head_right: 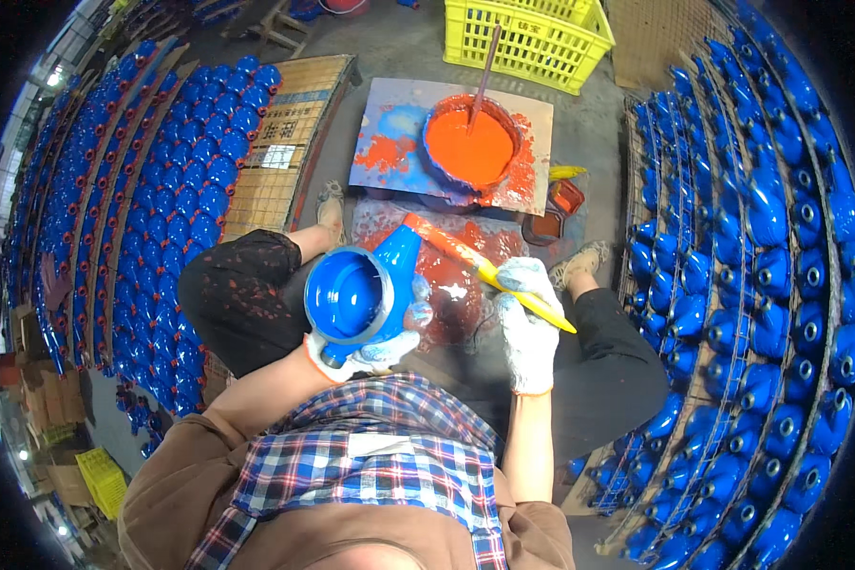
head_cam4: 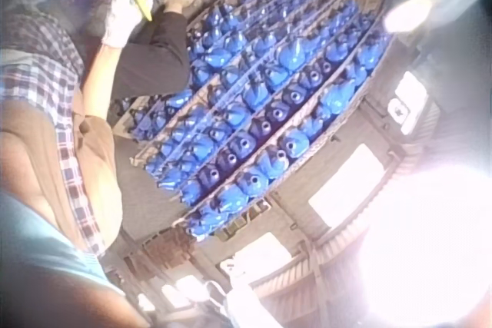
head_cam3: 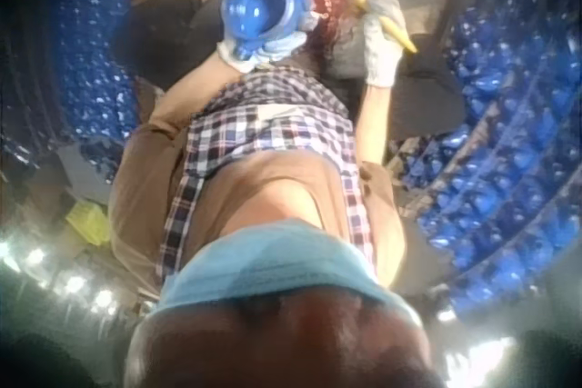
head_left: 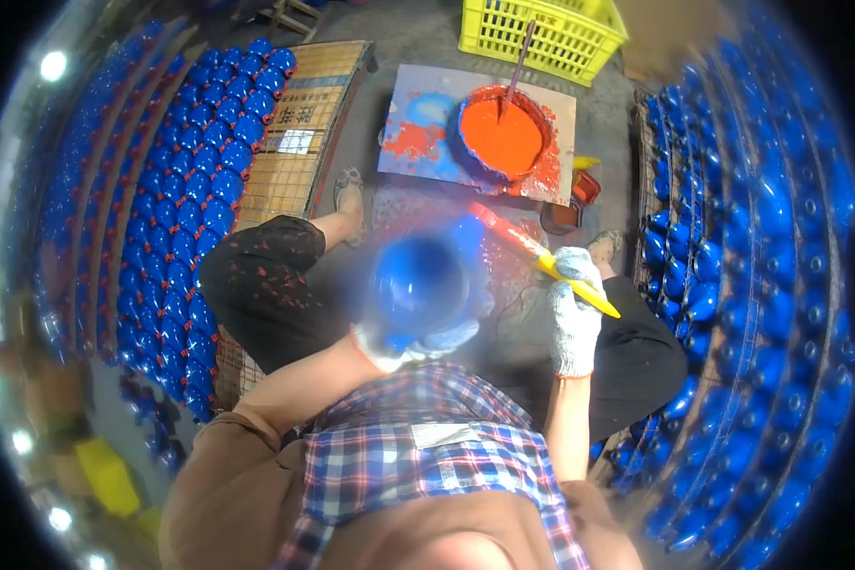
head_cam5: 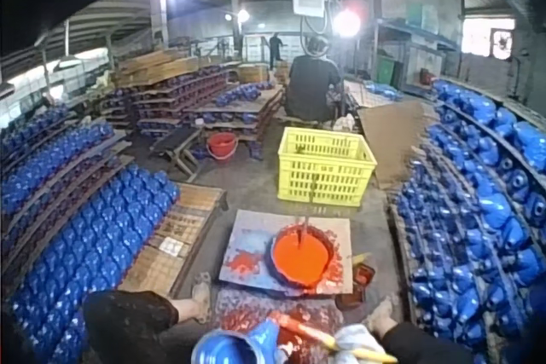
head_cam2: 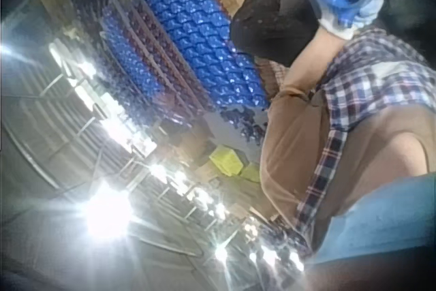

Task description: Painting blue plastic parts with red paint using a brush.

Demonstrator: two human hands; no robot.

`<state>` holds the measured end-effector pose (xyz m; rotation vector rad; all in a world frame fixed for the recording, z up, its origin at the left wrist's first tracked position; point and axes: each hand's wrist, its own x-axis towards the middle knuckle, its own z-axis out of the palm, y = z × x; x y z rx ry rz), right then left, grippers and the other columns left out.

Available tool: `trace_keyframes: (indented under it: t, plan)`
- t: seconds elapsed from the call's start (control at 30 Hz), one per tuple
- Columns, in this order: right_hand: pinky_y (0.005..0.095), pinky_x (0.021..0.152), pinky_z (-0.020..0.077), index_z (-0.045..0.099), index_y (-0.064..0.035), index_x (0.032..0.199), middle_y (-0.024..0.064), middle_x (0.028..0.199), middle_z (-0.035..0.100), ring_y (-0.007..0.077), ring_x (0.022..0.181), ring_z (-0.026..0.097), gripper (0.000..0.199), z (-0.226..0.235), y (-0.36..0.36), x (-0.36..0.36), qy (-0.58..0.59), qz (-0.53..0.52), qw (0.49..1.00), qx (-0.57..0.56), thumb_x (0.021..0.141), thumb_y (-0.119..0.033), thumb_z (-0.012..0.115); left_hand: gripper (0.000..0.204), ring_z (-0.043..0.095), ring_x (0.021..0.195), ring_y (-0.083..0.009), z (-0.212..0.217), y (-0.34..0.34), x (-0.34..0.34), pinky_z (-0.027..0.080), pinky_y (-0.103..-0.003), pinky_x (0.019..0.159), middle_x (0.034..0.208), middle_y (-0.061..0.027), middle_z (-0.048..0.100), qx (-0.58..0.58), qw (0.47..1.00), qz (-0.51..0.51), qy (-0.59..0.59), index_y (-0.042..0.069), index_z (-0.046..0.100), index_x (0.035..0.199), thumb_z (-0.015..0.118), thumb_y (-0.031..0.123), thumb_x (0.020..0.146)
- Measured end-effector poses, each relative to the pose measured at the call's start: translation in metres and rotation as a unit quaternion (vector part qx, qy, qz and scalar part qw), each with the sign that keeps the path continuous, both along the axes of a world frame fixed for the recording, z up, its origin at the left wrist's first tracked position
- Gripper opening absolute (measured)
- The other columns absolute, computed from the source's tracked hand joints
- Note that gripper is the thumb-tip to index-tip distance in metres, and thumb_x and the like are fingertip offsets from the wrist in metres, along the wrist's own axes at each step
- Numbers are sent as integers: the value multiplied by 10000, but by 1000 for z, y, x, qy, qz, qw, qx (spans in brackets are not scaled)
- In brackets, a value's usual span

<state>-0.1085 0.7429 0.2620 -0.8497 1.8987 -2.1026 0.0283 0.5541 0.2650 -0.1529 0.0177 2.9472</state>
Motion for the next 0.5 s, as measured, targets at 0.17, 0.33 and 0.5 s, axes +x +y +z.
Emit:
trace_keyframes:
  t: [0.17, 0.33, 0.5]
  plan:
    - [317, 894, 457, 590, -24, 1061, 90, 1102, 570, 197, 1038, 546, 233, -13, 0, -1, 6, -14, 1000, -6, 851, -115, 631, 446, 595, 834, -237, 0, 6, -10, 495, -327, 604, 1077, -162, 584, 131, 988, -53, 67, 45, 485, 1254, 404, 374, 964]
    - [299, 720, 516, 563, -3, 1090, 95, 1006, 562, 169, 817, 601, 245, 5, 13, 8, -115, -85, 988, -60, 879, -110, 628, 981, 537, 1139, -337, 4, -25, -21, 413, -450, 1024, 1232, -151, 531, -314, 948, 21, 48, 10, 404, 1319, 805, 554, 608]
    - [286, 679, 502, 538, 21, 1101, 97, 1003, 556, 177, 781, 578, 276, 37, 21, 11, -157, -173, 969, -84, 914, -173, 597, 920, 557, 1107, -255, 55, -57, -26, 427, -399, 992, 1205, -126, 549, -760, 616, 52, 201, 40, 481, 1268, 907, 325, 505]
